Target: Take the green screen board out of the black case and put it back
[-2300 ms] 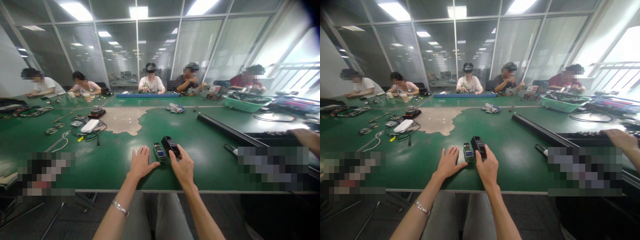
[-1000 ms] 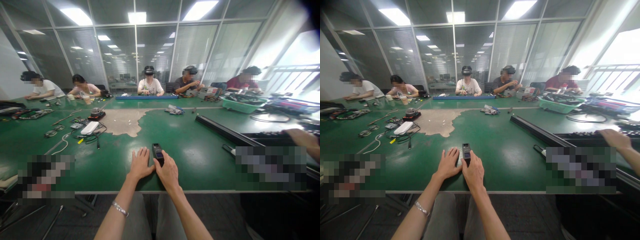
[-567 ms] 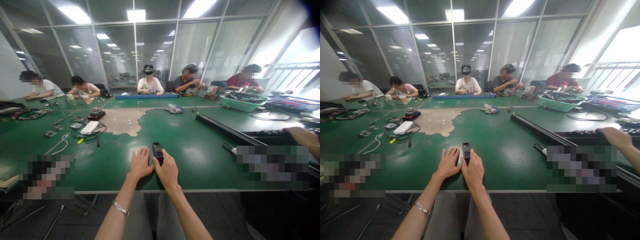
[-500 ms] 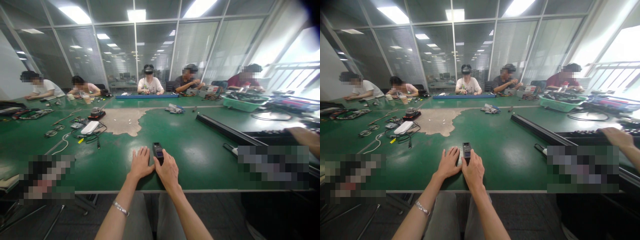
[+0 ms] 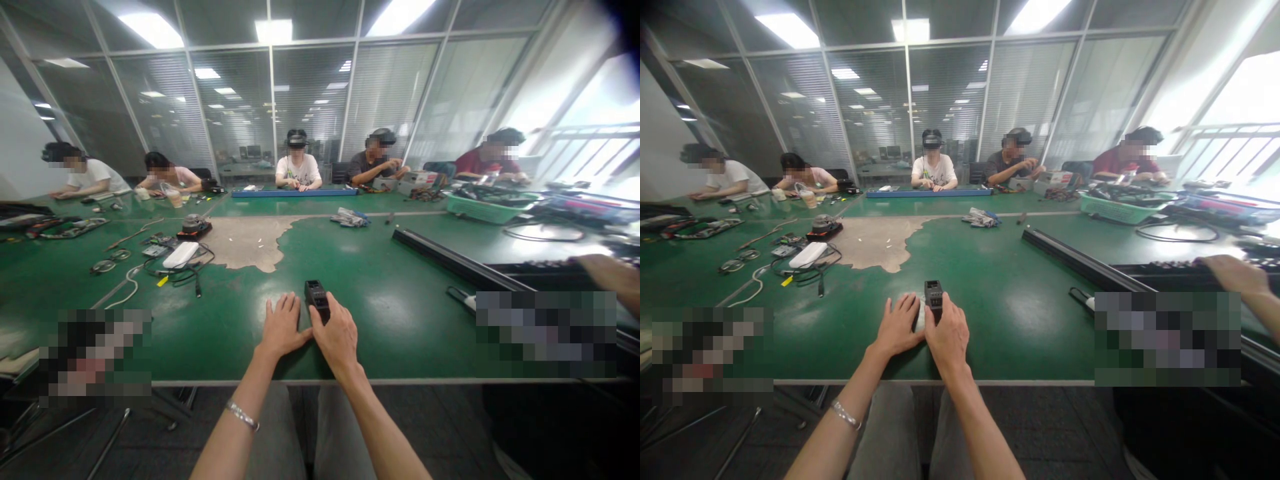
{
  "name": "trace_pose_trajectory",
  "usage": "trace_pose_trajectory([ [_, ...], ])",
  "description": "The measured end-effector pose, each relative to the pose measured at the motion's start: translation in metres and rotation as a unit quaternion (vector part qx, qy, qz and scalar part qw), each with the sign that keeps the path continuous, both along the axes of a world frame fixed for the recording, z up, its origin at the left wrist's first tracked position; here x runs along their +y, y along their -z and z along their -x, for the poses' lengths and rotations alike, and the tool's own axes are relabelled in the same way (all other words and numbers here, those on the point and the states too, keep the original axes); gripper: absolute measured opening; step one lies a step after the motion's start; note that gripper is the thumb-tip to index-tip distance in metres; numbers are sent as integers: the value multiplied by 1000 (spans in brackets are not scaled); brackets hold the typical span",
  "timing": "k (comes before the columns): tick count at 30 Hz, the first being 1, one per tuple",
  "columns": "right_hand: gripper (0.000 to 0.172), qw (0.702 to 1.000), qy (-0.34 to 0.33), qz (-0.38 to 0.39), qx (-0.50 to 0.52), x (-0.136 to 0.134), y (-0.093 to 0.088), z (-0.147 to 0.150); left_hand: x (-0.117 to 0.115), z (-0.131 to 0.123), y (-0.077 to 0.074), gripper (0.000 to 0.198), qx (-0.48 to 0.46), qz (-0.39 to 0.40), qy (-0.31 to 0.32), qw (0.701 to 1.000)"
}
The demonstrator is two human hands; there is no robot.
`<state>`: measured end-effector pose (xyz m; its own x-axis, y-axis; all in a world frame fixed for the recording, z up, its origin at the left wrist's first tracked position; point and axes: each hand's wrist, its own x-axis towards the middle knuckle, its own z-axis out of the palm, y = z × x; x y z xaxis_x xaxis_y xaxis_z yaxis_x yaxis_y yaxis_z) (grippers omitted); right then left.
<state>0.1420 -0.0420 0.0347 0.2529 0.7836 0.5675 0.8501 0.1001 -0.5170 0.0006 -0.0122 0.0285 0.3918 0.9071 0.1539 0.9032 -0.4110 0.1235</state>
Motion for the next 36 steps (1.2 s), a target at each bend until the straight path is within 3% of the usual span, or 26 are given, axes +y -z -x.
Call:
trace_pose_trajectory([
  [6,57,997,20,-48,56,9,-18,-22,0,-1,-1,88,-5,8,-3,1000],
  [12,56,998,31,-26,45,11,3,-48,1,-1,1,91,-12,12,-3,1000],
  [19,56,999,34,-4,27,10,23,-52,1,0,3,91,-18,5,-2,1000],
  [36,61,998,14,-55,29,9,34,-55,0,-1,1,89,-12,11,-7,1000],
])
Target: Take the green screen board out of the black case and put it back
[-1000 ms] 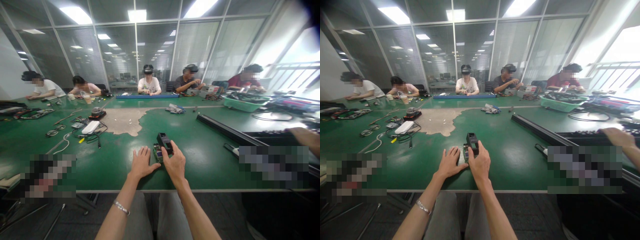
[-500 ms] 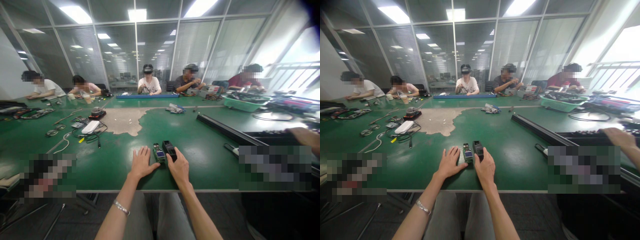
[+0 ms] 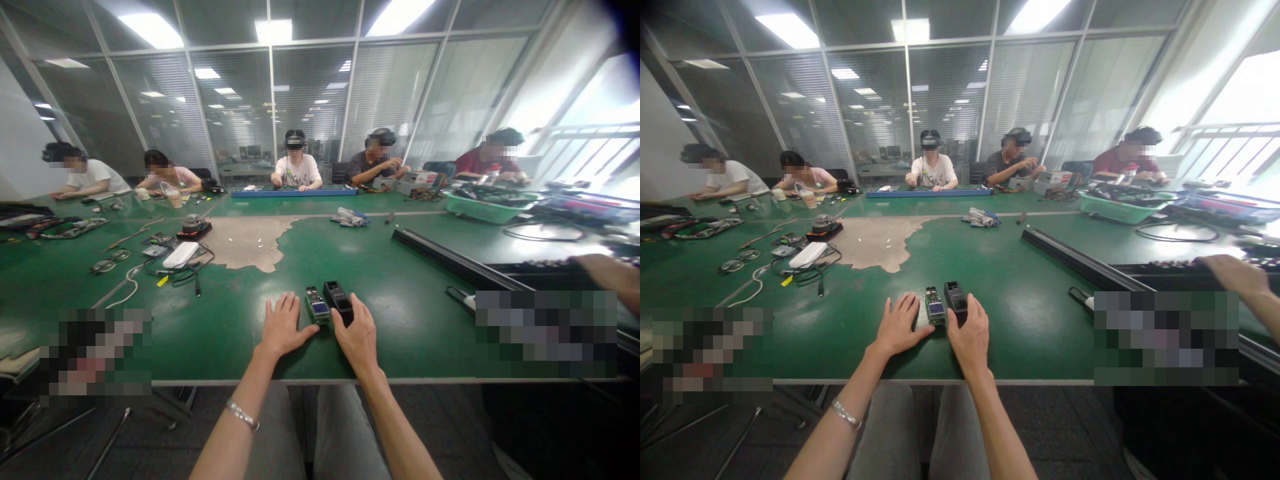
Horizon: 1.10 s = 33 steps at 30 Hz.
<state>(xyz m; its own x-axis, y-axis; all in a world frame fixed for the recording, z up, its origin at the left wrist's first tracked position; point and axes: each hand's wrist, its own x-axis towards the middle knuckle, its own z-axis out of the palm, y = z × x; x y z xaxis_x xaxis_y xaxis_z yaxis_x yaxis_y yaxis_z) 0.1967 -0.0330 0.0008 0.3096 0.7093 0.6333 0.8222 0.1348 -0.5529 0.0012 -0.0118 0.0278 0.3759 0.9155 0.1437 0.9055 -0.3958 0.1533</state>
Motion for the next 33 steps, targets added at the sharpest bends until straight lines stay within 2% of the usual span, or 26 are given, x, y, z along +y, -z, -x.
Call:
trace_pose_trajectory([
  [8,54,1000,-3,14,-20,-3,1,-1,-2,0,-4,88,1,12,0,1000],
  [16,56,999,5,33,-25,-2,3,-1,0,1,1,91,-8,-2,0,1000],
  [19,57,999,17,35,-7,-2,-5,1,0,1,1,92,-8,-5,2,1000],
  [22,56,999,18,17,25,-5,-20,6,-1,1,0,92,-7,-3,4,1000],
  [27,55,999,-14,-8,42,-9,-46,24,-1,1,-1,95,-8,-4,7,1000],
  [33,54,999,-35,3,-1,-12,-45,46,1,1,1,91,7,6,4,1000],
])
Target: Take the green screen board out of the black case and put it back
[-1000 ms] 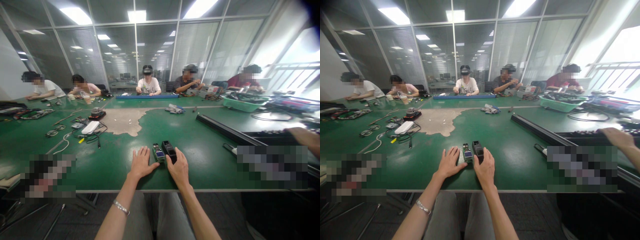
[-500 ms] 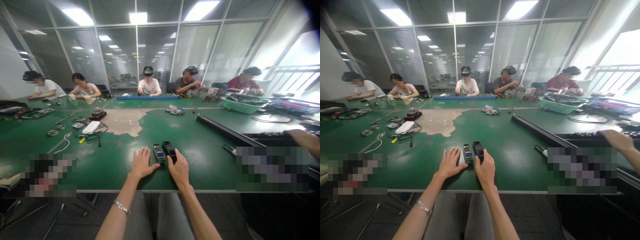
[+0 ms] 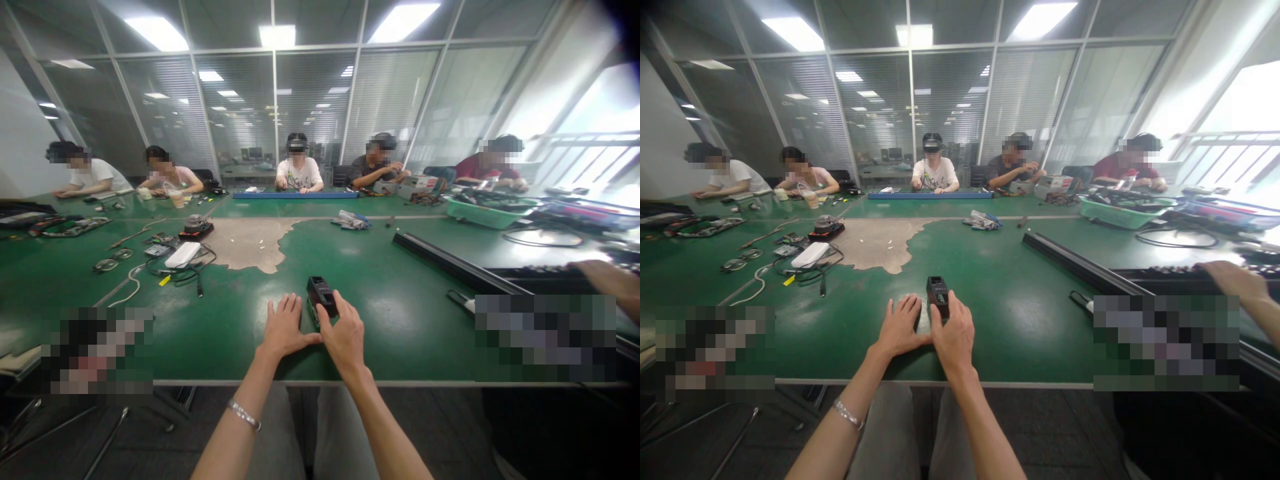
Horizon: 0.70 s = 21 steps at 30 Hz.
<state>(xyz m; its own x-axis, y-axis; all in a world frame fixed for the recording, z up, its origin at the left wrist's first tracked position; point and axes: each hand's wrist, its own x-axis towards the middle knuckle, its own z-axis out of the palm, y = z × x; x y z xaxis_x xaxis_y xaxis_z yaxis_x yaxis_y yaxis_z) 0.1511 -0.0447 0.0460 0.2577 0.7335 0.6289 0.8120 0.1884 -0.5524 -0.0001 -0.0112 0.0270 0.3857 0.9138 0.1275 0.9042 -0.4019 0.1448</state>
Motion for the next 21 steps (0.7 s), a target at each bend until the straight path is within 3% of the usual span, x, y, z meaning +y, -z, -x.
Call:
trace_pose_trajectory([
  [21,52,999,-6,28,-45,-8,35,8,1,0,2,86,-5,-8,1,1000],
])
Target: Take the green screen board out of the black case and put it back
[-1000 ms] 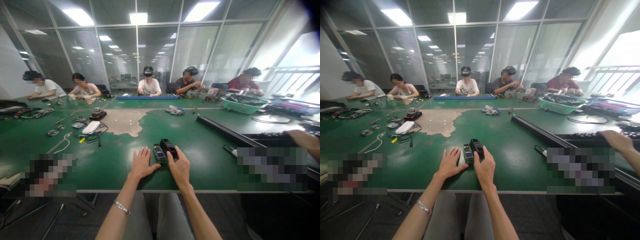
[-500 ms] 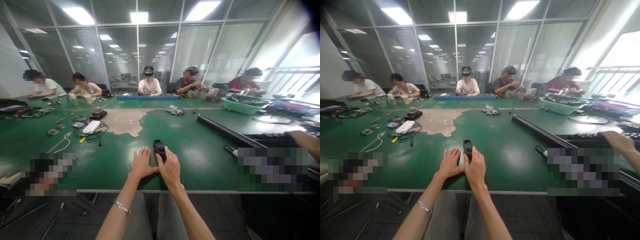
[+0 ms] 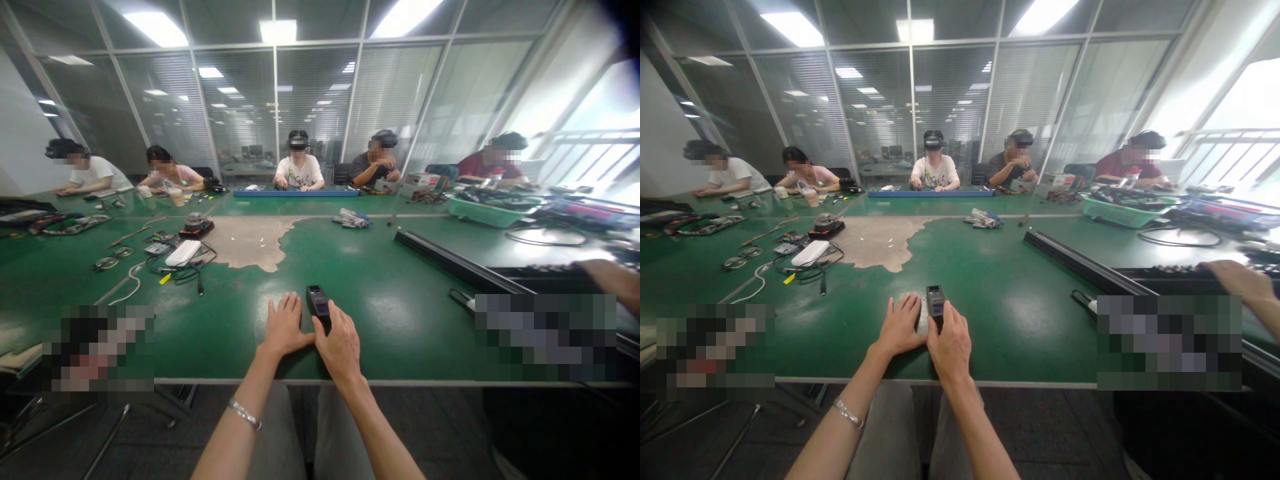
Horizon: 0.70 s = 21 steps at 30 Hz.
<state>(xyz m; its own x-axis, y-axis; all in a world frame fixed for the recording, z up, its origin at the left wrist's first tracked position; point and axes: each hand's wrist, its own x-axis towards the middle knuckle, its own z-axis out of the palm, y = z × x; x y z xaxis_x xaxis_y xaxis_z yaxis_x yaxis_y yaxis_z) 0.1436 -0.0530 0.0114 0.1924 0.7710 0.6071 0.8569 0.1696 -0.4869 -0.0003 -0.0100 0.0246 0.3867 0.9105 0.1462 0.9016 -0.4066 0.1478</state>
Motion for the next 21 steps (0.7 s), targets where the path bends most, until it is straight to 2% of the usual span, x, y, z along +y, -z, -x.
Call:
trace_pose_trajectory([
  [8,70,1000,-9,-15,23,3,-10,-1,0,1,1,77,4,-1,-2,1000],
  [13,54,1000,-17,4,15,7,-8,0,-2,1,-1,76,-8,-7,-1,1000],
  [21,52,1000,-15,4,-2,9,1,-1,-1,1,2,72,-4,-20,-6,1000],
])
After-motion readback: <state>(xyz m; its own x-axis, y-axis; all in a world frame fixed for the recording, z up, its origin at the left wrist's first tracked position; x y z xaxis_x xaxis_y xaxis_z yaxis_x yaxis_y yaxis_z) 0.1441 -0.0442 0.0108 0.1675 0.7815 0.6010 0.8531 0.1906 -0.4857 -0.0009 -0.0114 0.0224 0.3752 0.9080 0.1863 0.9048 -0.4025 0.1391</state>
